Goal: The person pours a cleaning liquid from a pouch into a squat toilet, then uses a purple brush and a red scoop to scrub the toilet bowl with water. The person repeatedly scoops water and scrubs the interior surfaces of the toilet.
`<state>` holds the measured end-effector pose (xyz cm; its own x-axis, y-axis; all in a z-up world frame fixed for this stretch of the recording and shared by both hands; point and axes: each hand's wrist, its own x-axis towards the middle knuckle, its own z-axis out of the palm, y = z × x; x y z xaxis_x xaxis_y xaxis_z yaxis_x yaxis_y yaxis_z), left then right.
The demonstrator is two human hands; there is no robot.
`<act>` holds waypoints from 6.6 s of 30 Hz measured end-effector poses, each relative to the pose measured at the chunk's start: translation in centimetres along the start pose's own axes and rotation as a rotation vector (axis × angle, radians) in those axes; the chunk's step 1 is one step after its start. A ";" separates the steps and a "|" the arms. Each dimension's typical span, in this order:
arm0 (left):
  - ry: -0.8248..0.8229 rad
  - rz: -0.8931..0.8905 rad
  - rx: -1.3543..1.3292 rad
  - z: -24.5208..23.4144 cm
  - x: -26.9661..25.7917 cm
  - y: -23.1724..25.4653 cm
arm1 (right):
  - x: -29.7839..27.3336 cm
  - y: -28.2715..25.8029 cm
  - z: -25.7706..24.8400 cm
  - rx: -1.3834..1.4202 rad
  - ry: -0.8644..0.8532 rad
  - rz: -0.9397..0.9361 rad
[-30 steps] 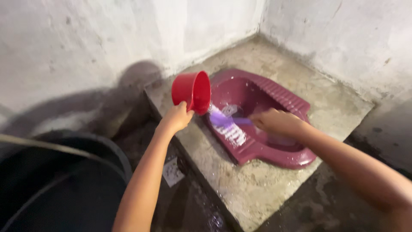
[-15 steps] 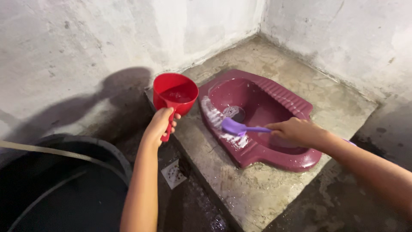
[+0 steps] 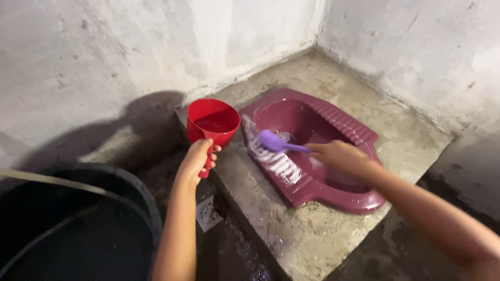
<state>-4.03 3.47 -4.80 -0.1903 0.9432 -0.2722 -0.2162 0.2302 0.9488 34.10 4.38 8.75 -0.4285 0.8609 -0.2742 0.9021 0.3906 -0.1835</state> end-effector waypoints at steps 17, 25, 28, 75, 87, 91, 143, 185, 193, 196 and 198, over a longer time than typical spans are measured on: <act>-0.021 -0.038 -0.005 0.7 1.5 -0.3 | 3.9 1.3 4.9 -0.021 -0.174 -0.216; -0.073 0.005 -0.038 0.2 1.9 -2.4 | 2.5 1.3 1.1 -0.060 -0.051 -0.158; -0.072 0.014 0.082 0.7 0.8 -2.4 | 2.2 0.2 -0.8 -0.101 -0.129 0.036; 0.056 0.230 0.010 2.0 -0.5 0.7 | -0.9 3.2 12.3 0.006 0.248 -0.433; 0.058 0.229 0.074 0.7 0.3 -0.8 | -2.6 5.2 13.9 0.035 0.240 -0.133; 0.041 0.226 0.024 0.5 0.4 -1.4 | -9.9 7.2 12.5 -0.059 0.011 0.184; 0.116 0.281 -0.083 -3.5 0.0 -1.0 | 4.7 -4.5 15.7 -0.292 0.167 -0.013; 0.567 0.432 1.341 2.1 -0.2 -2.0 | 17.9 -10.3 11.7 -0.408 0.456 -0.085; 0.519 0.495 1.218 2.6 -1.0 -0.3 | 7.8 -6.6 15.2 -0.469 0.191 -0.120; 0.494 0.525 1.148 2.5 -0.7 -0.4 | 12.9 -6.9 14.1 -0.436 0.294 -0.090; 0.490 0.507 1.152 2.3 -0.5 -0.8 | 18.4 -7.8 13.4 -0.507 0.509 -0.111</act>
<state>-1.50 3.32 -5.08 -0.3807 0.8573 0.3466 0.8531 0.1810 0.4893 18.45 12.81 -7.49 -0.5531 0.8044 0.2166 0.8205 0.4809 0.3091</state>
